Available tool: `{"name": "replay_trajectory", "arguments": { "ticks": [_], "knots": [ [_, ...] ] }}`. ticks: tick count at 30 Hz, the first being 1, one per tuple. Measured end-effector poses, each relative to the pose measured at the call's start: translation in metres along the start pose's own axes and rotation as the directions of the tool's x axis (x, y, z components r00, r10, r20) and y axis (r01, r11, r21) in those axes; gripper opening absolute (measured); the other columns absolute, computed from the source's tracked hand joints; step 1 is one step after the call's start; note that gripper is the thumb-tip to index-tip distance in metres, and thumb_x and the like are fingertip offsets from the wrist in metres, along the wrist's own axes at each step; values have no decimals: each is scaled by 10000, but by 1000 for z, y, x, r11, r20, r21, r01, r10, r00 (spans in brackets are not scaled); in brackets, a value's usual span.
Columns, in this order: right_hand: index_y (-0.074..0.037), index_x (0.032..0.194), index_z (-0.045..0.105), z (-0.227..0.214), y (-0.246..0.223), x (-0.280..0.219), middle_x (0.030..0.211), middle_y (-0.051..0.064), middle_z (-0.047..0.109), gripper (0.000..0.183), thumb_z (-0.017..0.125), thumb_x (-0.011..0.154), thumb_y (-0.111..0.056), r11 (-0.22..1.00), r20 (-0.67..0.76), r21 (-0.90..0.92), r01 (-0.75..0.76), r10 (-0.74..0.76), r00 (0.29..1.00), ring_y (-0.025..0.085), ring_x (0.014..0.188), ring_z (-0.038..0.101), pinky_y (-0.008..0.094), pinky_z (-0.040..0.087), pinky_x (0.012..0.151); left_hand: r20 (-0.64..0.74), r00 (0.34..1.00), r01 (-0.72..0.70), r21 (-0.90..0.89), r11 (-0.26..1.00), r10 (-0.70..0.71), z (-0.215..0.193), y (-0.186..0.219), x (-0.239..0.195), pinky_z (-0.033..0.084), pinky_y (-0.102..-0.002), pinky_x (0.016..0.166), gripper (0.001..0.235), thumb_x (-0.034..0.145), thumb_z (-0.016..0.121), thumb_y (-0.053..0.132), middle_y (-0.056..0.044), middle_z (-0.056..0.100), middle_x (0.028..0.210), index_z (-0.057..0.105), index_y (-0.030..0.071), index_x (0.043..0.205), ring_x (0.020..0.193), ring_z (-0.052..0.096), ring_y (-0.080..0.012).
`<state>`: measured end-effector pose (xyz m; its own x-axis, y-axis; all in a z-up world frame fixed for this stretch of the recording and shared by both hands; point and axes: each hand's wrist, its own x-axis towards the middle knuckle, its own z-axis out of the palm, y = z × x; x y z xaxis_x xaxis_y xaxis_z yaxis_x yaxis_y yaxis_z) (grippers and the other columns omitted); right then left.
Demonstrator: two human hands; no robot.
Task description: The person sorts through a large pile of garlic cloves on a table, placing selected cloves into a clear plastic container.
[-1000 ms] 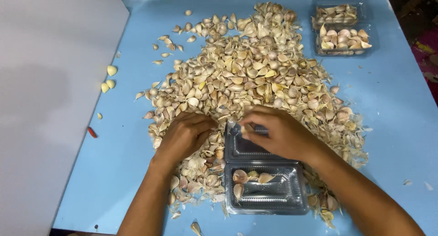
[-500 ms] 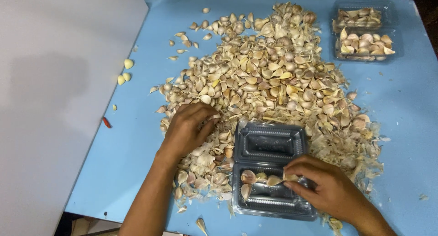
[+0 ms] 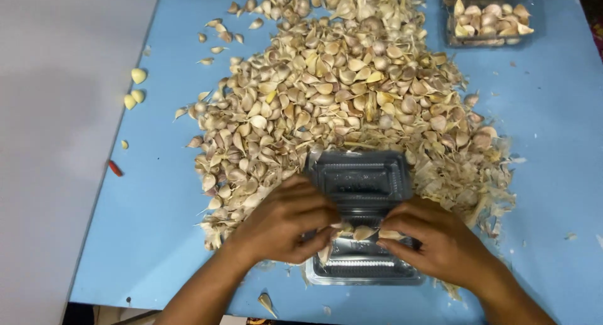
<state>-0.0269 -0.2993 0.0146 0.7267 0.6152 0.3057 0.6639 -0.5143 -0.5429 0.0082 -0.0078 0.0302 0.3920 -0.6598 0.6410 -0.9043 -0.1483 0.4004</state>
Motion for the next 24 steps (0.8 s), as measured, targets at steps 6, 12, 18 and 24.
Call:
{"name": "replay_trajectory", "arguments": {
  "ticks": [6, 12, 18, 24],
  "knots": [
    [-123, 991, 724, -4, -9, 4, 951, 24, 711, 135, 761, 903, -218, 1000, -17, 19, 21, -20, 1000, 185, 822, 700, 320, 547, 712, 96, 995, -26, -42, 999, 30, 8, 10, 5, 425, -410, 829, 183, 1029, 532, 156, -50, 718, 975, 676, 91, 937, 821, 636, -253],
    [-96, 951, 713, 1, -6, 0, 962, 39, 712, 128, 761, 912, -208, 995, 4, -70, 73, -73, 997, 205, 835, 696, 359, 527, 726, 94, 993, -80, 52, 995, 75, 14, 16, 9, 390, -379, 877, 205, 1054, 576, 98, -35, 689, 873, 664, 96, 869, 807, 592, -229],
    [-94, 898, 679, 4, -8, 0, 918, 35, 634, 130, 731, 947, -202, 976, 4, -172, 132, -134, 991, 214, 810, 621, 373, 496, 712, 158, 984, -99, 135, 986, 77, 23, 12, -1, 412, -419, 910, 147, 1020, 643, 115, -38, 690, 898, 681, 113, 878, 865, 592, -251],
    [-118, 938, 695, 10, -3, -5, 942, 32, 624, 122, 734, 943, -234, 964, 37, -227, 136, -131, 991, 224, 855, 626, 373, 504, 753, 131, 990, -67, 77, 995, 57, 21, 15, 3, 406, -430, 897, 260, 1014, 606, 68, -61, 707, 955, 659, 78, 760, 890, 602, -273]
  ]
}}
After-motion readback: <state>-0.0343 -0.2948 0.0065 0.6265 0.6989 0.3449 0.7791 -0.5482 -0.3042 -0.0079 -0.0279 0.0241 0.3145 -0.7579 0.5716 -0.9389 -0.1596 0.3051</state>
